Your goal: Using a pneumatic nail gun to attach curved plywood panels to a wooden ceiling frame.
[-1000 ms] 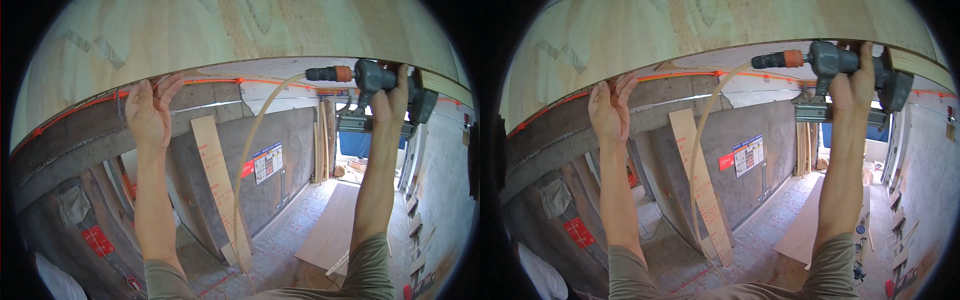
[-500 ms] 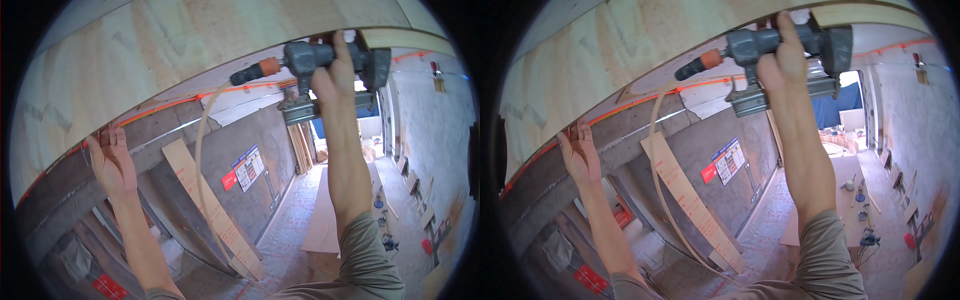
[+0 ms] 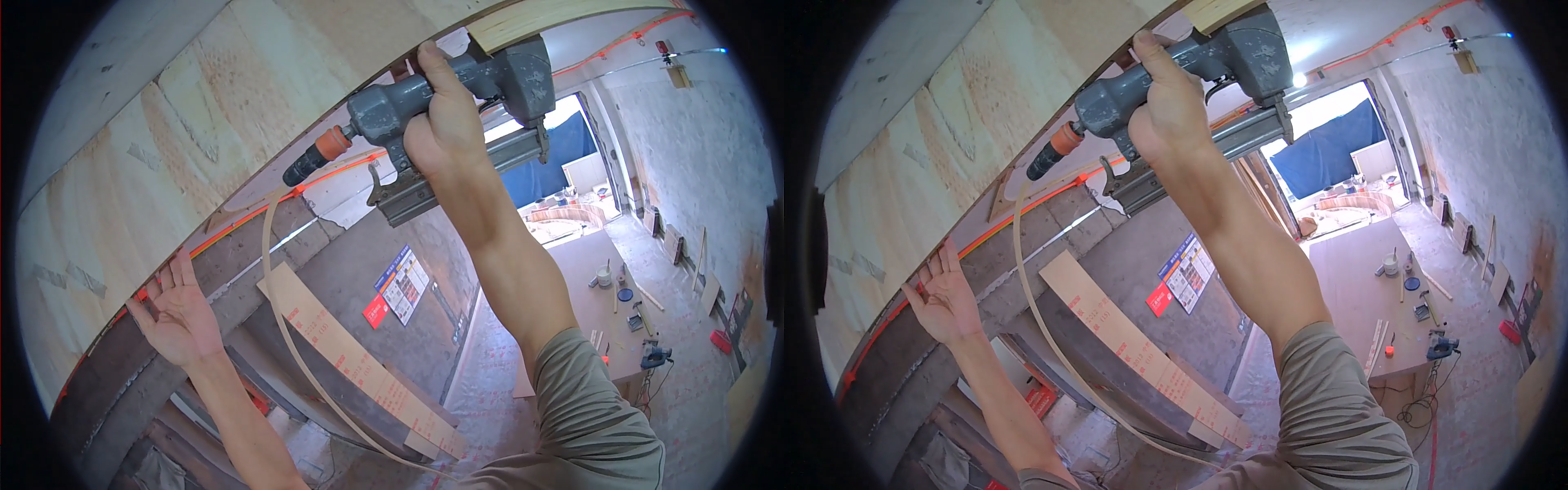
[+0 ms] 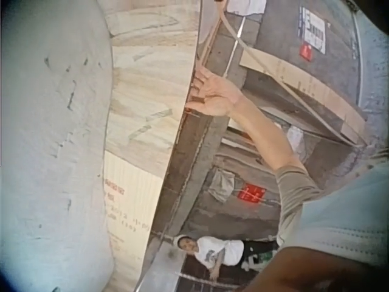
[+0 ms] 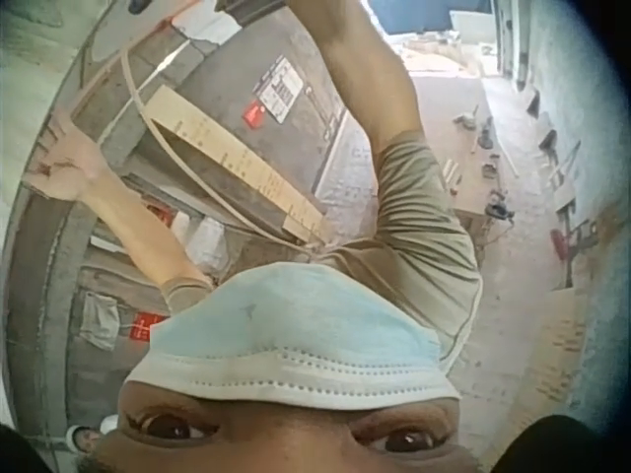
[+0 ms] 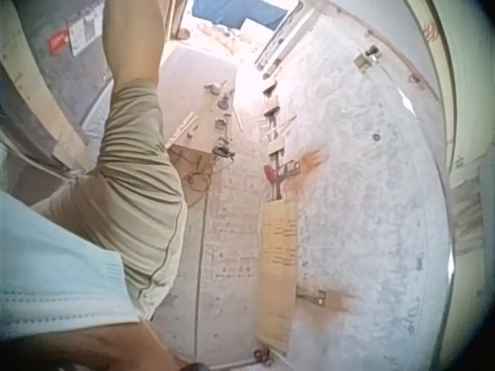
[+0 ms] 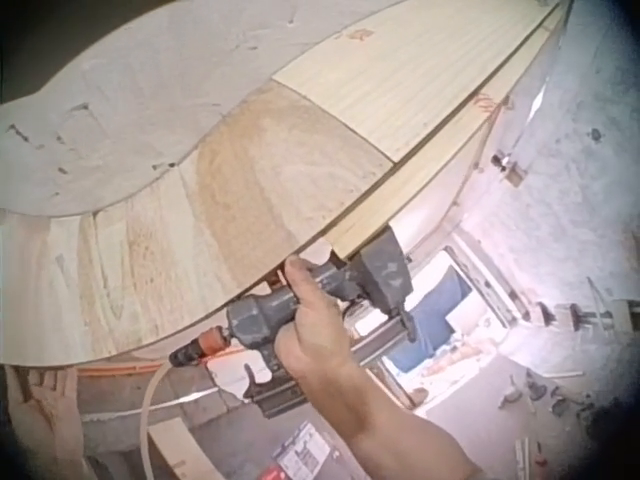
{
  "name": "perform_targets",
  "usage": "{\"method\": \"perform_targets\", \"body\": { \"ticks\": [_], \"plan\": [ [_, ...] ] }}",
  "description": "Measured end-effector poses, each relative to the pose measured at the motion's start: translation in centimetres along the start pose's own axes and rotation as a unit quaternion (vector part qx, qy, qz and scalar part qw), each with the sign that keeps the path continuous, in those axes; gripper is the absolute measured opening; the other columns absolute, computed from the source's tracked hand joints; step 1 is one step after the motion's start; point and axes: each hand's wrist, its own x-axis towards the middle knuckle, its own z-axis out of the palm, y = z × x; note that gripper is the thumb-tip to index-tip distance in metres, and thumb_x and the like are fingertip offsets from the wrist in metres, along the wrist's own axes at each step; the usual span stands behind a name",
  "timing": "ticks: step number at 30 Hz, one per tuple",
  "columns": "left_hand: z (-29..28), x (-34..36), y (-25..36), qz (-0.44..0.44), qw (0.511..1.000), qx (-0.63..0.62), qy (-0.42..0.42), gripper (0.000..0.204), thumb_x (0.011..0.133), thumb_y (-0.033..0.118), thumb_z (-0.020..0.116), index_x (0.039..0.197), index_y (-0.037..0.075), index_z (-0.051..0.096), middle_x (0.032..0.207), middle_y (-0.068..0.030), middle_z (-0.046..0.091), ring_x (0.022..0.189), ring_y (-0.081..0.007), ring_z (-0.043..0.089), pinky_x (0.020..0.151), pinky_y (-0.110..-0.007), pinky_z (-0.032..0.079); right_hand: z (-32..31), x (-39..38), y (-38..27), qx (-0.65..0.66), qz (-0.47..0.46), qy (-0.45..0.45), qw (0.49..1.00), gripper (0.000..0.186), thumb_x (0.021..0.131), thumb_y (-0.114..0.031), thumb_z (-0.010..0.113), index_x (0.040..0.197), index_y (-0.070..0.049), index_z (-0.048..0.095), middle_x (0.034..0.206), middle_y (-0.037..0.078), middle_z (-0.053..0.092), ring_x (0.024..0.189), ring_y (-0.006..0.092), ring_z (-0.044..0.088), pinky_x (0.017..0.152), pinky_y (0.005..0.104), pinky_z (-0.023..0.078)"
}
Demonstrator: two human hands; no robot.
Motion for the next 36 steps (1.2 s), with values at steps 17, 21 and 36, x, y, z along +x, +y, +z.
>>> {"method": "perform_targets", "body": {
  "ticks": [17,21,36],
  "plan": [
    [4.8,0.3,-9.4,-0.068,0.987,0.131,0.069,0.054,0.107,0.025,0.046,0.144,-0.012,0.031,0.145,-0.0294,0.039,0.135,-0.0413,0.044,0.119,-0.058,0.034,-0.8,0.2,-0.7,-0.005,0.003,0.02,1.0,0.024,0.09,-0.012,0.075,0.108,-0.004,0.061,0.097,0.007,0.061,0.095,0.0221,0.06,0.08,0.0462,0.059],
    [4.7,1.3,-8.5,-0.044,0.983,0.15,0.096,0.046,0.109,0.019,0.042,0.137,-0.016,0.035,0.138,-0.0324,0.044,0.132,-0.0419,0.048,0.116,-0.056,0.04,-0.3,0.0,-0.7,-0.003,0.013,0.022,1.0,0.025,0.09,-0.012,0.076,0.109,-0.004,0.061,0.099,0.008,0.062,0.096,0.0224,0.06,0.081,0.0461,0.058],
    [3.1,1.3,-6.5,-0.033,0.972,0.222,0.07,0.038,0.108,0.009,0.039,0.133,-0.019,0.039,0.131,-0.0309,0.05,0.125,-0.0393,0.055,0.112,-0.054,0.048,-0.5,-0.3,-0.7,-0.05,-0.002,0.003,0.999,0.025,0.094,-0.016,0.073,0.115,-0.008,0.062,0.113,0.006,0.065,0.107,0.0227,0.06,0.095,0.043,0.054]
  ]
}}
